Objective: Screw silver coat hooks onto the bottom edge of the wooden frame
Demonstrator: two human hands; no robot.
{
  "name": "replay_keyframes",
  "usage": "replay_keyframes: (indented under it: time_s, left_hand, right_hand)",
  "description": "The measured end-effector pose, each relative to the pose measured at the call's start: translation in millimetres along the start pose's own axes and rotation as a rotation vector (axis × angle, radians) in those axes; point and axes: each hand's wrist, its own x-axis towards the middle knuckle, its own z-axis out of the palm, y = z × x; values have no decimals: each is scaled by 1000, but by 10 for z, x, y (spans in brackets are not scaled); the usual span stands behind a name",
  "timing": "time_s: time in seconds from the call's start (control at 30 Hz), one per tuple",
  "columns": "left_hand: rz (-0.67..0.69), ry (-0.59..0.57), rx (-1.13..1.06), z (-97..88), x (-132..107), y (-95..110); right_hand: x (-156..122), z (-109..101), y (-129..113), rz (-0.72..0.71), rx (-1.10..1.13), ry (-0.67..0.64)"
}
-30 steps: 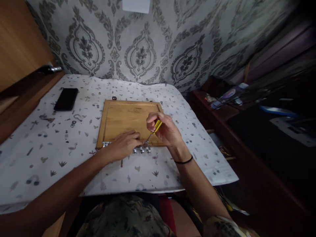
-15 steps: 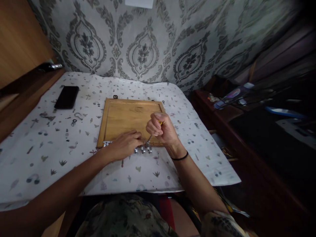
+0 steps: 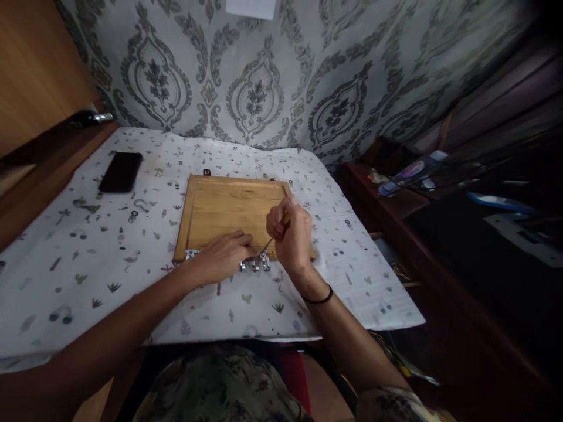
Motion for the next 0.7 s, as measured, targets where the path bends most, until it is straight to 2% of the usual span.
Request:
replay_keyframes:
  time_s: [0.13,0.23,0.33,0.4,0.53,0.6,0.7]
  left_hand:
    - [17,-2,18,-7,-4,0]
    - [32,4,0,2,-2,-16]
    - [17,-16,-8,9,3,-24]
    - [5,-31,0,6,5,-19]
    - [-6,-40,10,-7,4,5]
    - [-10,-55,18,-10,3,13]
    - [-3,-49,30,-3,-1,16]
  right_hand:
    - [124,-164,-34,144,4,-239]
    - [214,-264,-59,113,-22,-359]
    - [270,-290,-51,52,1,-421]
    - [279,-267,-27,62,58,-449]
    - [242,-171,10,172,139,-470]
    - [211,-120,6,190,142,-436]
    - [161,-56,-11,142,90,-334]
